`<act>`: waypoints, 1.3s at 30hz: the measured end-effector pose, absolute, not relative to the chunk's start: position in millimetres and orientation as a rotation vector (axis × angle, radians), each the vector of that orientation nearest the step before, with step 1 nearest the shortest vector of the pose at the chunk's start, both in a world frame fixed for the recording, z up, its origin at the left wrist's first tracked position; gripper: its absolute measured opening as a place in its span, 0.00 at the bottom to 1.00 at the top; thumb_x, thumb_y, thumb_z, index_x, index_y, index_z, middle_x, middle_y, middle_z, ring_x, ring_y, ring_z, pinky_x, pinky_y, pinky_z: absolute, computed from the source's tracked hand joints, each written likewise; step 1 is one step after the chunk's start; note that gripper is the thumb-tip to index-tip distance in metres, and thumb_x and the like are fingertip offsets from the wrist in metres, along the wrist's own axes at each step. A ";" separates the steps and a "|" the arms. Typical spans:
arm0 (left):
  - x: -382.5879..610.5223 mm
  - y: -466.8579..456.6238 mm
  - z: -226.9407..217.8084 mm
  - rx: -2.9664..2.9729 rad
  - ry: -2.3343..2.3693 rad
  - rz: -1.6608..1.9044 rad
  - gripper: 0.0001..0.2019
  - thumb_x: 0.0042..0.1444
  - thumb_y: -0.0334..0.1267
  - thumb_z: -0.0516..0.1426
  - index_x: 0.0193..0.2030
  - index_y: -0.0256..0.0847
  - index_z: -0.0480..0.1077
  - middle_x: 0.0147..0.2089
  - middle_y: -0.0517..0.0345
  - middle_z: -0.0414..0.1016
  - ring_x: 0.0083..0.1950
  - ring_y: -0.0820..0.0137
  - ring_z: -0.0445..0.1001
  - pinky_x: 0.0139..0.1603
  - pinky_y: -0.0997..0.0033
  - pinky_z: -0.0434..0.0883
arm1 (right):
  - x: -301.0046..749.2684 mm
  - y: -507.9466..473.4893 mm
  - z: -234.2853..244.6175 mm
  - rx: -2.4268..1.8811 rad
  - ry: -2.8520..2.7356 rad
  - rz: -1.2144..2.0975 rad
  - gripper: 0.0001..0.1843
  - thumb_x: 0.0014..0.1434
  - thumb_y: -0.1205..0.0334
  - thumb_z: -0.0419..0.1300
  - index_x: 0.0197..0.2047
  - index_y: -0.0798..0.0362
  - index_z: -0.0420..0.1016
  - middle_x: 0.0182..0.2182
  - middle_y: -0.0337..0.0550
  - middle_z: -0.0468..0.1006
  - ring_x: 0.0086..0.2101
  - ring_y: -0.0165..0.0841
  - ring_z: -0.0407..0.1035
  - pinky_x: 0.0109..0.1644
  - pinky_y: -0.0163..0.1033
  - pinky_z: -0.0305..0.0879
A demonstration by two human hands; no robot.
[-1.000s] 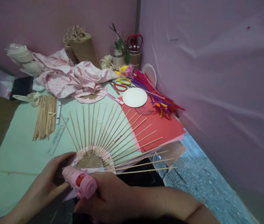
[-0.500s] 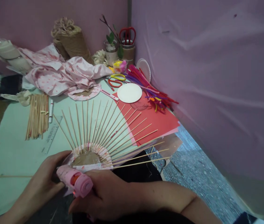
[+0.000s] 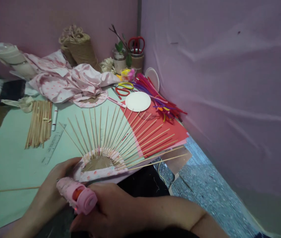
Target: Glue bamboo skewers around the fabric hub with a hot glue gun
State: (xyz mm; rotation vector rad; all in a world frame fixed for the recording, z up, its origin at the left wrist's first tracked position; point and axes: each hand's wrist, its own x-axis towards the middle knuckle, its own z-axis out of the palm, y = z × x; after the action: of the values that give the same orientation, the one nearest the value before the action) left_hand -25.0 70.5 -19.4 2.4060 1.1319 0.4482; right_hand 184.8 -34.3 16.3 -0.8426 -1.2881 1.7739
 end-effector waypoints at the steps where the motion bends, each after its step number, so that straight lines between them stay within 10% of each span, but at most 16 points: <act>1: -21.4 67.6 -21.3 2.389 1.155 0.433 0.23 0.51 0.44 0.59 0.54 0.42 0.68 0.50 0.49 0.77 0.50 0.55 0.76 0.50 0.57 0.74 | 185.8 -34.8 15.3 -0.846 -1.278 1.788 0.06 0.58 0.70 0.57 0.30 0.53 0.64 0.17 0.28 0.64 0.18 0.23 0.64 0.22 0.25 0.59; 39: 24.5 31.4 -38.0 2.321 1.383 0.516 0.16 0.53 0.38 0.56 0.49 0.41 0.73 0.52 0.47 0.75 0.52 0.56 0.73 0.53 0.54 0.72 | 185.4 -40.4 10.4 -0.934 -1.077 1.848 0.06 0.54 0.65 0.57 0.33 0.50 0.61 0.21 0.28 0.60 0.18 0.22 0.58 0.21 0.27 0.57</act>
State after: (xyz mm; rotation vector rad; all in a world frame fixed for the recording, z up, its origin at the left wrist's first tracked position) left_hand 24.5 31.4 -38.0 2.3213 1.3827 0.5159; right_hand 185.4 -40.4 10.4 -0.9339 -1.0767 1.8478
